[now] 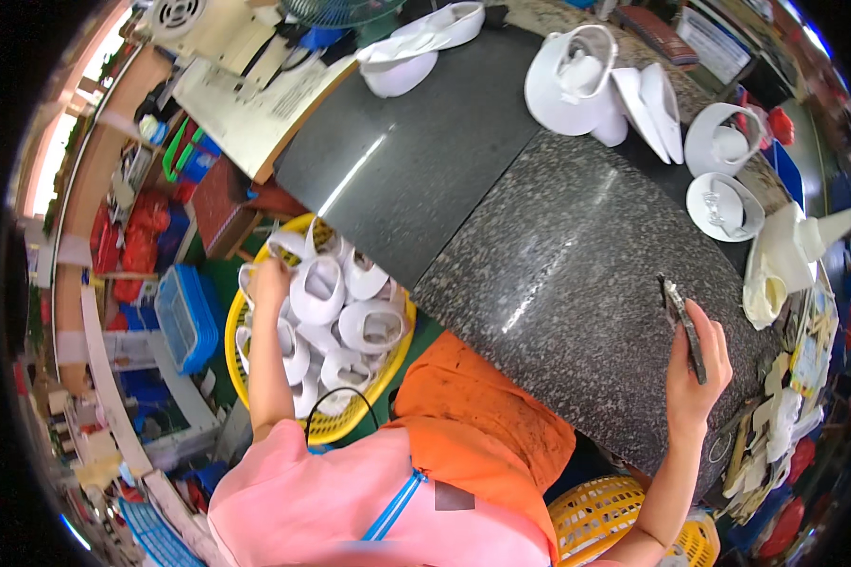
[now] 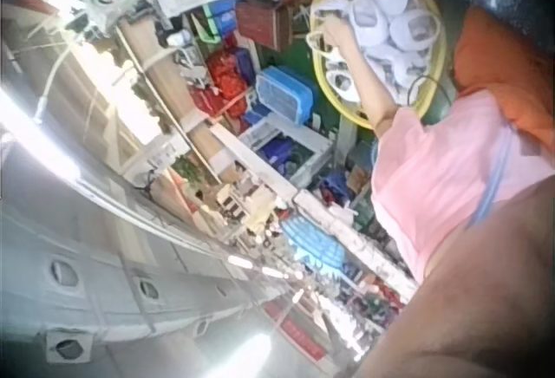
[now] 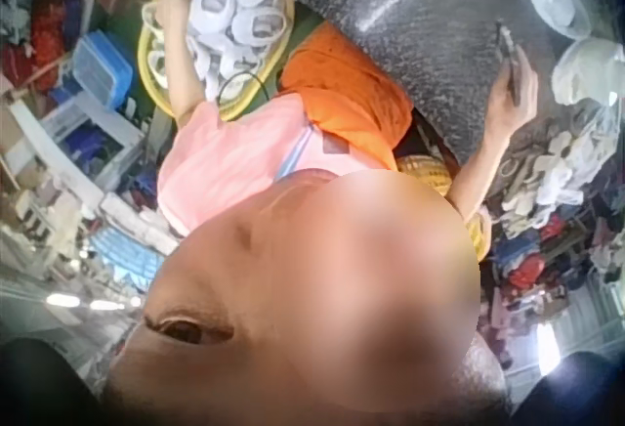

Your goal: The person is applying adhesive to the edges of white shoe components using a brush and a glue container.

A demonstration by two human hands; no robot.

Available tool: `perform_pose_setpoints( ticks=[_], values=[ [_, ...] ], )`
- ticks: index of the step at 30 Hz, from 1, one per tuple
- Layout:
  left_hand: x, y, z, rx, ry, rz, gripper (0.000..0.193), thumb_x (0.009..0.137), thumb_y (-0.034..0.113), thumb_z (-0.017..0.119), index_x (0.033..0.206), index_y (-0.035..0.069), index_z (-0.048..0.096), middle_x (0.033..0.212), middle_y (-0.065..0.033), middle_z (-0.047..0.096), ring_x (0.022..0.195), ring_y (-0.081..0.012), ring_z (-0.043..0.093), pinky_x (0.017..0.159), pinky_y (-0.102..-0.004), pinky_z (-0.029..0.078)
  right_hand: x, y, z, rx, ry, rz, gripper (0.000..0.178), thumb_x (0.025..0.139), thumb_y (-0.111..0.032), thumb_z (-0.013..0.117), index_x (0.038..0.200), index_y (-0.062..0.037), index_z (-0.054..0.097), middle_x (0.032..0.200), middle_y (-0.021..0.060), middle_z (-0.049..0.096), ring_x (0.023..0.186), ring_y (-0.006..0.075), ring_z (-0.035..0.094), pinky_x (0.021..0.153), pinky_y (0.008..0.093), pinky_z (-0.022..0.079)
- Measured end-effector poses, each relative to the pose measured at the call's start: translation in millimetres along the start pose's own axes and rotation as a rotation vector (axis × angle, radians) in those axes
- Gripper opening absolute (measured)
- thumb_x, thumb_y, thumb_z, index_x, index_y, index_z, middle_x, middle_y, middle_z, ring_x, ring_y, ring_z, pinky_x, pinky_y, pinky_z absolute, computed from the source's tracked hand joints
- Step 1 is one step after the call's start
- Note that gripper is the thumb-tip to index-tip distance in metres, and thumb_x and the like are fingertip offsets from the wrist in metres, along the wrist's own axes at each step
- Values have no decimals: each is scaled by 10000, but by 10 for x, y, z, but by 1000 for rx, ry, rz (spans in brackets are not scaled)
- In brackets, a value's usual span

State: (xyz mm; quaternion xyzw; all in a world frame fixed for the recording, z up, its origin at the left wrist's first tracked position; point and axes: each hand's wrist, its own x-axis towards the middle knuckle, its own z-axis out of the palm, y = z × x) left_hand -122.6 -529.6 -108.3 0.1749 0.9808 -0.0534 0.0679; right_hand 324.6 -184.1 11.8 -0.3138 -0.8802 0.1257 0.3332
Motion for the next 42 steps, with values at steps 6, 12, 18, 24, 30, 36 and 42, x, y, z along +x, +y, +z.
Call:
perform_pose_setpoints(
  ticks=[6, 12, 18, 24, 30, 36, 42],
  values=[
    [562, 1738, -1078, -336, 781, 631, 611, 747, 248, 716, 1282, 100, 460, 1127, -199, 589, 1044, -374, 551, 857, -432, 434, -28, -20, -33, 6, -29, 70, 355, 770, 90, 602, 1112, -4, 600, 876, 145, 621, 736, 249, 620, 666, 291, 477],
    [1430, 2800, -1855, -214, 185, 500, 964, 754, 611, 643, 1405, -20, 316, 1427, -247, 339, 1321, -372, 330, 1082, -441, 261, 4, -50, -166, 4, -20, 34, 314, 750, 81, 622, 1049, -16, 616, 787, 128, 582, 640, 271, 585, 577, 313, 447],
    [2378, 2770, -1659, -481, -447, 783, 643, 943, 506, 400, 1383, 37, 404, 1433, -130, 391, 1333, -240, 324, 1102, -376, 242, -137, 238, -246, -85, 25, 65, 308, 734, 36, 649, 1024, -66, 633, 826, 114, 609, 717, 292, 619, 613, 331, 476],
    [2012, 2438, -1918, -400, 629, 931, 481, 727, 47, 504, 1203, 29, 569, 1102, -227, 591, 974, -353, 578, 872, -415, 440, -115, 1294, -692, 39, 430, 519, 259, 812, -148, 642, 1056, -63, 661, 895, 94, 692, 830, 173, 650, 754, 286, 480],
    [932, 2784, -2114, -332, 379, 952, 555, 718, -22, 485, 1263, 63, 545, 1092, -176, 576, 1000, -321, 557, 903, -361, 423, 245, 2009, -833, -251, 314, 607, 273, 805, -278, 630, 974, -69, 677, 845, 162, 676, 839, 309, 655, 747, 372, 486],
    [229, 2776, -2362, 170, 642, 1106, 173, 696, -40, 552, 851, 21, 598, 823, -113, 577, 851, -318, 544, 761, -404, 438, 280, 2031, -819, -361, 210, 630, 235, 819, -268, 612, 961, -89, 668, 906, 141, 668, 875, 336, 626, 740, 415, 477],
    [-563, 3266, -2306, -236, 856, 1440, 157, 695, -38, 563, 826, 42, 596, 833, -100, 591, 847, -295, 575, 739, -401, 459, 80, 1844, -832, -573, 203, 370, 196, 841, -191, 587, 1016, -110, 621, 919, 117, 637, 852, 320, 621, 712, 423, 480]
  ],
)
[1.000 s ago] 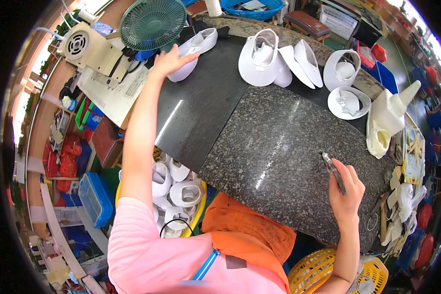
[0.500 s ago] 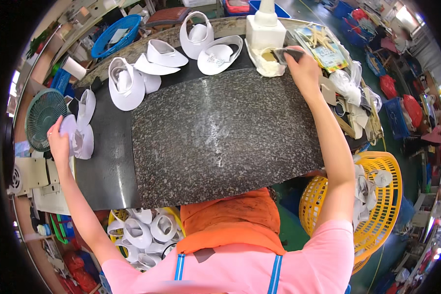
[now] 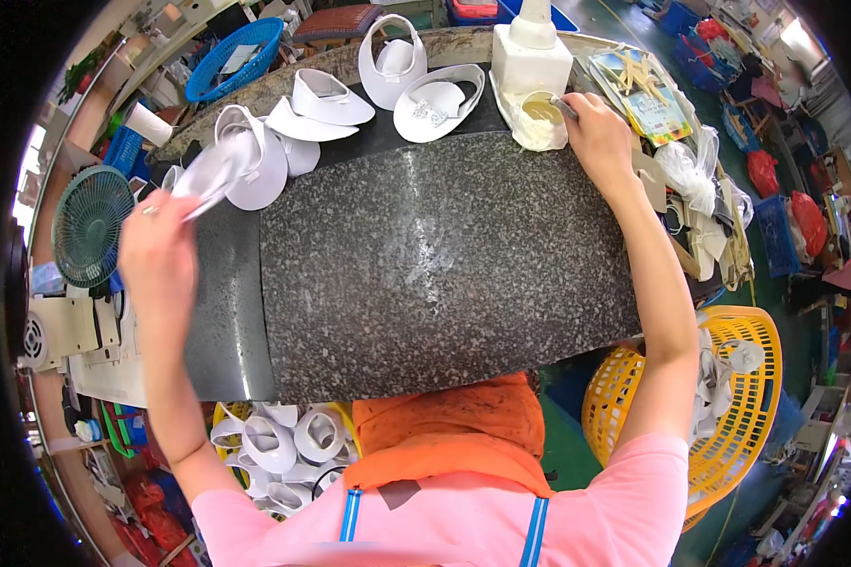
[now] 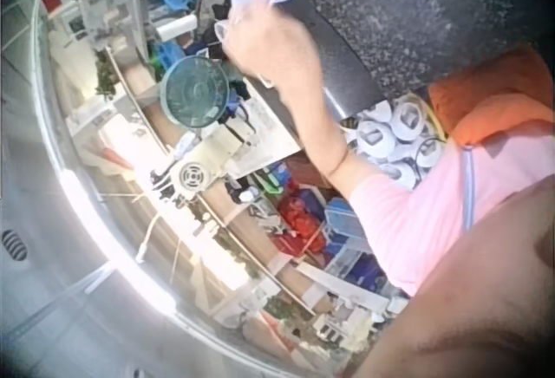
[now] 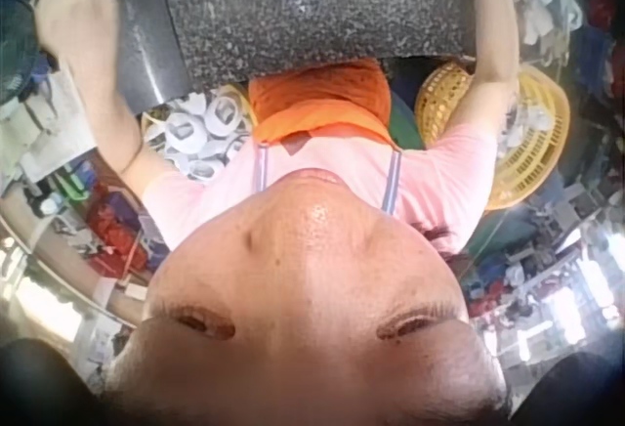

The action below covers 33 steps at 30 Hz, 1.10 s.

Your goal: The person is applying adhesive to the edges of white shoe components using a brush and a glue container.

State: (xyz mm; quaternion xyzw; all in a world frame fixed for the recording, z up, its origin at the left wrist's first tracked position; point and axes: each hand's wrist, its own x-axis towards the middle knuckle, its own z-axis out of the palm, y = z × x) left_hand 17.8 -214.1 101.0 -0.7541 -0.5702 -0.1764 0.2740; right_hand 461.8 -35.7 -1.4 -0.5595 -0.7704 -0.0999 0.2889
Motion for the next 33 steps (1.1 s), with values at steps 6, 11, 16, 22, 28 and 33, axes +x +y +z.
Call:
perform_pose_setpoints(
  ticks=[6, 11, 16, 22, 28, 33],
  values=[
    [184, 1016, 1178, -418, 207, 271, 83, 703, 60, 573, 779, 73, 542, 835, -71, 594, 767, -231, 605, 610, -342, 496, -135, -183, -141, -53, 69, 40, 273, 862, -184, 584, 1125, -111, 594, 927, 149, 652, 828, 317, 635, 711, 395, 493],
    [-215, 1132, 1415, -508, -41, 288, 136, 709, 62, 573, 841, 34, 556, 928, -86, 585, 855, -249, 625, 674, -338, 519, -235, -599, -550, 1068, -355, 657, 282, 830, -157, 617, 1096, -62, 607, 837, 60, 678, 673, 184, 636, 628, 287, 500],
    [-445, 1110, 1378, -501, -27, 334, 273, 720, 64, 592, 986, 8, 613, 1035, -132, 616, 975, -287, 624, 759, -351, 534, -326, -1560, -8, 1057, -431, -54, 208, 821, -102, 615, 1017, -36, 645, 830, 81, 660, 654, 188, 603, 609, 299, 494],
    [-553, 1137, 1404, -476, 87, 270, 247, 682, 72, 616, 921, 11, 612, 875, -98, 573, 896, -263, 626, 670, -328, 530, -209, -1873, 480, 517, -335, -344, 185, 723, -29, 587, 897, -40, 648, 811, 139, 585, 782, 328, 596, 676, 429, 483],
    [-591, 1102, 1409, -517, 25, 232, 111, 646, 67, 573, 728, 47, 500, 748, -67, 467, 730, -210, 549, 593, -303, 481, -201, -1763, 294, 733, -655, -511, 329, 666, 44, 657, 991, -10, 655, 938, 130, 631, 899, 308, 620, 774, 359, 495],
    [-599, 1095, 1402, -521, -14, 236, 114, 657, 77, 566, 735, 51, 488, 745, -68, 468, 734, -206, 551, 603, -297, 484, 68, -1595, 94, 822, -936, -695, 377, 575, 59, 670, 949, 12, 662, 947, 136, 642, 903, 305, 625, 816, 361, 489]
  ],
)
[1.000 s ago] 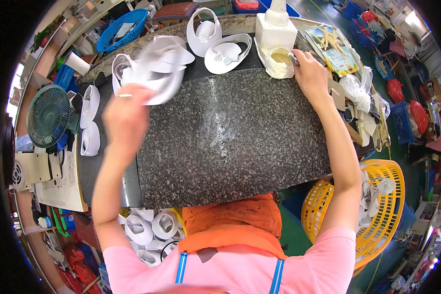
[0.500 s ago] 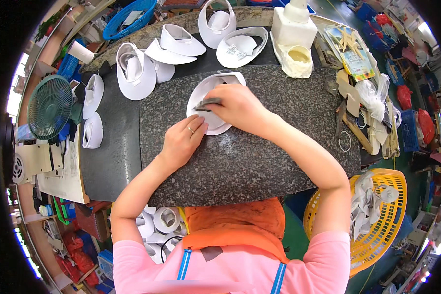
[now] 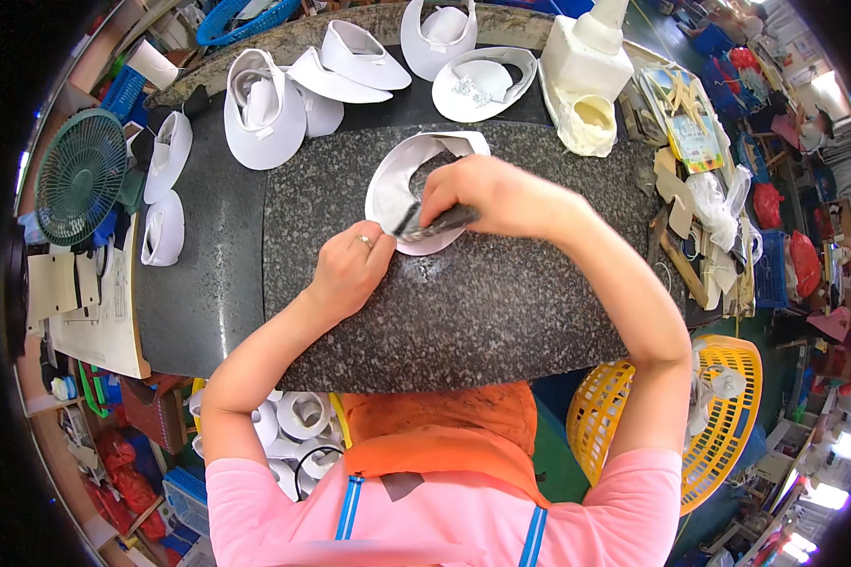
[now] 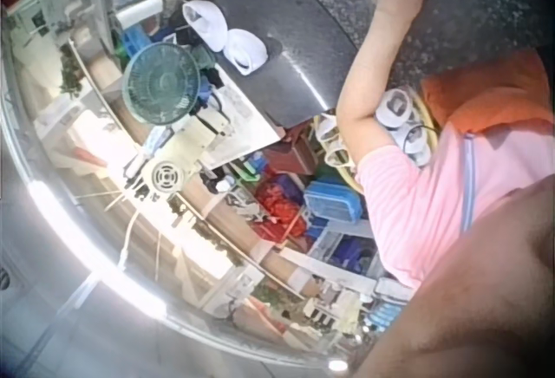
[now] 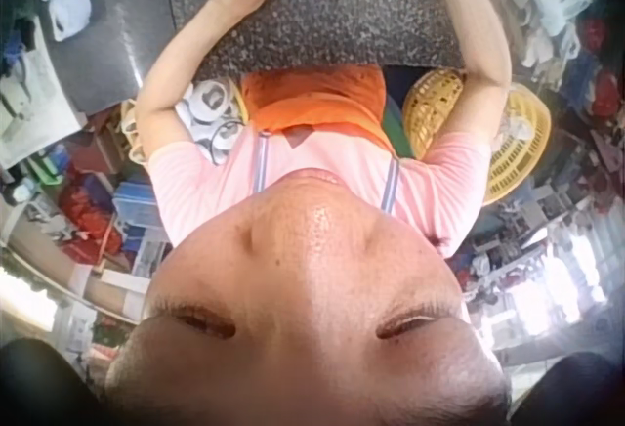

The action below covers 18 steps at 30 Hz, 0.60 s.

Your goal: The person is applying adhesive to the edges of white shoe components using a brush and a glue container.

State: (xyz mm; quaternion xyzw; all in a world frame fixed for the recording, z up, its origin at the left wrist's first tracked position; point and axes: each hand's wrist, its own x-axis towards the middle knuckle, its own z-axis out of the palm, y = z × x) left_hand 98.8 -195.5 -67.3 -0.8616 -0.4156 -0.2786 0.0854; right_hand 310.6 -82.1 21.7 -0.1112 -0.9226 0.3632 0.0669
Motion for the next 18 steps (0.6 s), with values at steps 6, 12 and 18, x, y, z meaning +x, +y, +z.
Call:
perform_pose_setpoints(
  ticks=[6, 12, 18],
  values=[
    [18, 1, 5, -18, 0, 42, 146, 651, 58, 575, 783, 23, 526, 730, -72, 448, 686, -221, 550, 563, -315, 467, 119, -4, -187, -338, 66, 159, 334, 566, 54, 665, 894, -5, 674, 872, 133, 639, 844, 318, 619, 742, 374, 495],
    [19, -1, 23, -1, 19, 63, 156, 644, 73, 578, 785, 22, 535, 730, -70, 452, 696, -219, 556, 573, -314, 473, 115, -97, -188, -336, -86, 322, 254, 584, 52, 663, 830, -11, 670, 833, 120, 643, 849, 307, 620, 754, 384, 489],
    [18, 5, 13, 5, 21, 57, 150, 641, 84, 572, 779, 37, 537, 741, -71, 466, 711, -218, 569, 583, -321, 475, 269, -164, 86, -235, 98, 162, 187, 689, -15, 662, 875, 4, 664, 821, 154, 647, 785, 328, 623, 729, 391, 496]
  ],
)
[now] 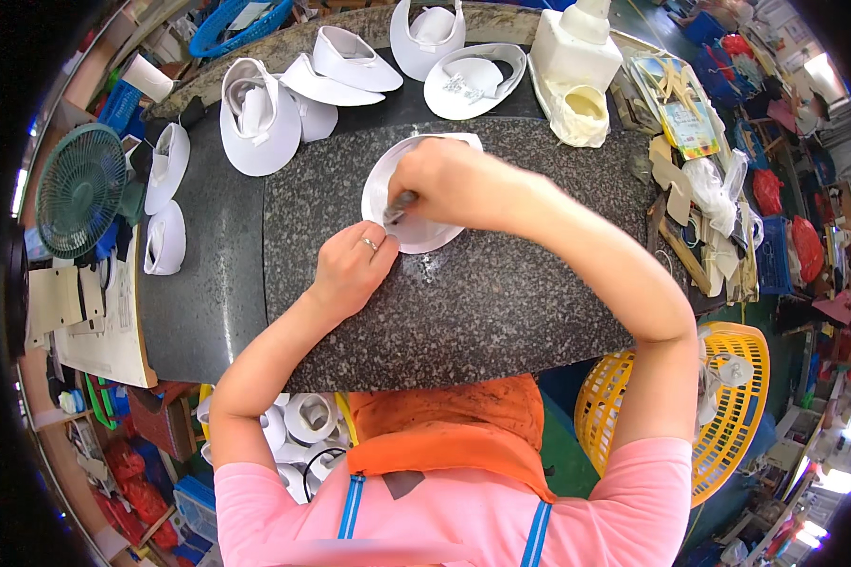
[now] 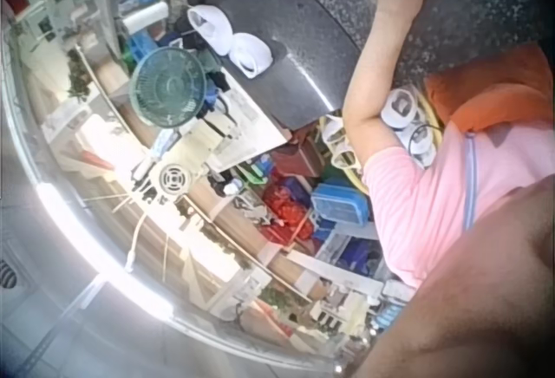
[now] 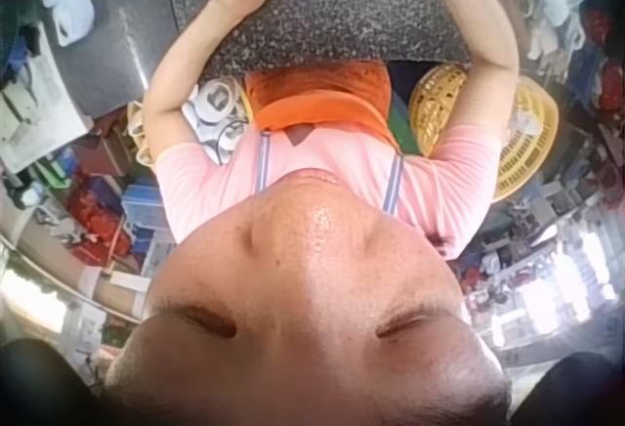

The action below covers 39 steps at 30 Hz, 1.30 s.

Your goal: The person is applying adhesive to the edges of white shoe components using a brush and a glue container.

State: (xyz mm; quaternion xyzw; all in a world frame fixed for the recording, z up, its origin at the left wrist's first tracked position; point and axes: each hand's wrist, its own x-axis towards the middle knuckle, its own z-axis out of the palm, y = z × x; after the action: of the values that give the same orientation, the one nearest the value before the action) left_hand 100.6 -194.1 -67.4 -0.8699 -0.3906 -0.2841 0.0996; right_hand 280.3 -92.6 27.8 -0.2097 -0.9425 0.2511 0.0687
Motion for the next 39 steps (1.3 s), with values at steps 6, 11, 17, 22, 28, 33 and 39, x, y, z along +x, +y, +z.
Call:
perform_pose_setpoints(
  ticks=[6, 11, 17, 22, 28, 33, 39],
  values=[
    [160, 2, -318, -205, 158, -329, 94, 756, 7, 621, 828, 28, 564, 850, -66, 577, 698, -196, 590, 630, -280, 482, -359, -95, -139, 455, 849, 310, 198, 839, -146, 645, 985, -14, 668, 795, 55, 680, 687, 107, 601, 617, 263, 497],
    [179, -224, -535, -912, 192, -977, 86, 841, 15, 599, 919, 9, 564, 823, -15, 599, 698, -69, 539, 663, -237, 451, -866, -46, -296, 538, 783, 563, 210, 825, -141, 660, 972, 8, 668, 736, 46, 655, 611, 84, 590, 572, 228, 483],
    [200, -225, -352, -994, 318, -1026, 141, 890, 41, 556, 1018, -7, 522, 886, -25, 591, 695, -53, 525, 637, -209, 451, -411, 174, 400, 216, 638, -29, 194, 737, -7, 676, 930, -26, 661, 879, 121, 633, 815, 304, 629, 697, 354, 505],
    [337, -192, -522, -1003, 335, -1124, 156, 900, 44, 547, 1049, -2, 529, 887, -31, 603, 699, -58, 560, 600, -212, 490, -234, 434, 319, -5, 514, 139, 234, 718, 19, 679, 944, -34, 655, 888, 104, 633, 804, 291, 626, 679, 351, 498],
    [452, -504, -818, -1133, 216, -1105, 313, 885, 64, 552, 1172, -52, 508, 973, -91, 640, 804, -126, 651, 669, -265, 568, -334, 472, 397, 212, 386, -116, 264, 712, 22, 679, 969, -29, 647, 887, 111, 624, 831, 308, 617, 713, 360, 499],
    [666, -947, -588, -1010, 121, -1109, 294, 886, 80, 544, 1147, -53, 555, 943, -89, 659, 758, -128, 657, 597, -256, 558, -218, 572, 423, 76, 503, -66, 225, 705, -17, 671, 928, -29, 640, 875, 116, 596, 848, 312, 600, 717, 397, 488],
    [874, -1174, -401, -935, -97, -1034, 340, 891, 122, 553, 1180, -57, 561, 929, -90, 668, 702, -131, 651, 536, -245, 539, -13, 610, 441, -147, 521, -82, 297, 694, -8, 622, 989, -45, 616, 904, 98, 573, 852, 293, 596, 708, 388, 491]
  ],
)
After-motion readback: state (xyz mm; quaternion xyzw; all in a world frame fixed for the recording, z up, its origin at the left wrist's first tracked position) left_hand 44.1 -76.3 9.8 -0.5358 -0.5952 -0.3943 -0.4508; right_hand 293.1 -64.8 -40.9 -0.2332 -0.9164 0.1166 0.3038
